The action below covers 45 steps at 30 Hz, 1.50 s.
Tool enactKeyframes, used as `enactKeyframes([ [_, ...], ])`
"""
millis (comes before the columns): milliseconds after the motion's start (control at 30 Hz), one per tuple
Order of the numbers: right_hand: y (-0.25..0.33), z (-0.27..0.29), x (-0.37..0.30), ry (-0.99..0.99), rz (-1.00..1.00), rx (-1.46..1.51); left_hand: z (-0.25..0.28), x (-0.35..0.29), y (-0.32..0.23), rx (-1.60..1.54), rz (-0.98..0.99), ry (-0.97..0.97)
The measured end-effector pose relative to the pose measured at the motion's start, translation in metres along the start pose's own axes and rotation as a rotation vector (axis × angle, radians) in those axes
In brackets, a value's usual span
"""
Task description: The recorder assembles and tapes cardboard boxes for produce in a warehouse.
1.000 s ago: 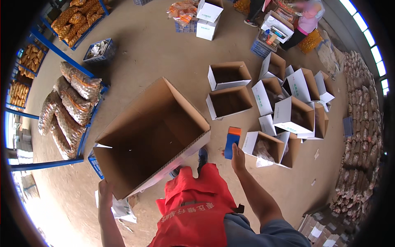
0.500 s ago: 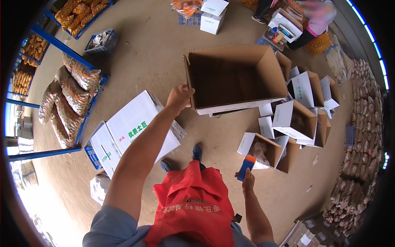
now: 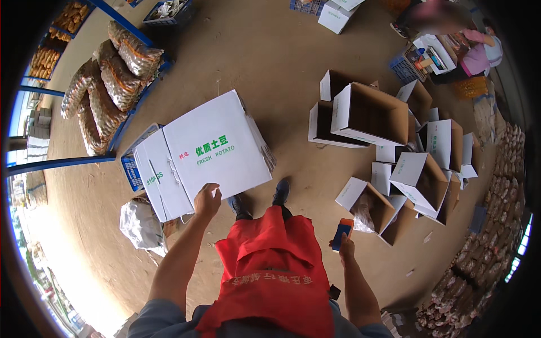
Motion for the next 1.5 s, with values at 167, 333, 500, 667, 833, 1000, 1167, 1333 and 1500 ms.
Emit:
enactKeyframes([
  [167,0.040,-0.018,-0.015,0.053,0.018,-0.184,0.014,-0.008,0.083,0.244,-0.162,-0.003],
  [333,0.097,-0.055,-0.058,0.085,0.150,-0.203,-0.002,0.031,0.123,0.260,-0.190,0.089],
  [500,0.120,-0.095,-0.109,0.094,0.250,-0.400,-0.029,0.003,0.130,0.324,-0.330,0.168],
  [667,0.099,-0.139,-0.139,0.087,0.206,-0.404,-0.044,-0.037,0.138,0.375,-0.500,0.231],
  [833,0.111,-0.174,-0.164,0.153,0.292,-0.366,-0.060,-0.024,0.148,0.492,-0.568,0.119],
  [1000,0.198,-0.210,-0.164,0.161,0.516,-0.363,-0.051,-0.045,0.129,0.374,-0.582,0.062],
  [1167,0.312,-0.259,-0.141,0.132,0.831,-0.432,0.026,-0.086,0.124,0.133,-0.471,0.096],
  [1333,0.410,-0.366,-0.084,0.082,1.213,-0.799,0.148,-0.136,0.121,0.076,-0.435,-0.008],
  [1500,0.433,-0.483,-0.024,0.231,1.547,-1.087,0.260,-0.183,0.078,0.058,-0.455,-0.295],
])
Point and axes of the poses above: each hand's wrist, its own x-axis towards the middle knuckle, its own z-axis out of the back of the hand, y = z × x, the point moved 4 cm from there along x, towards the middle knuckle, and after that the axes turned 4 degrees about -x, right-handed, at the moved point
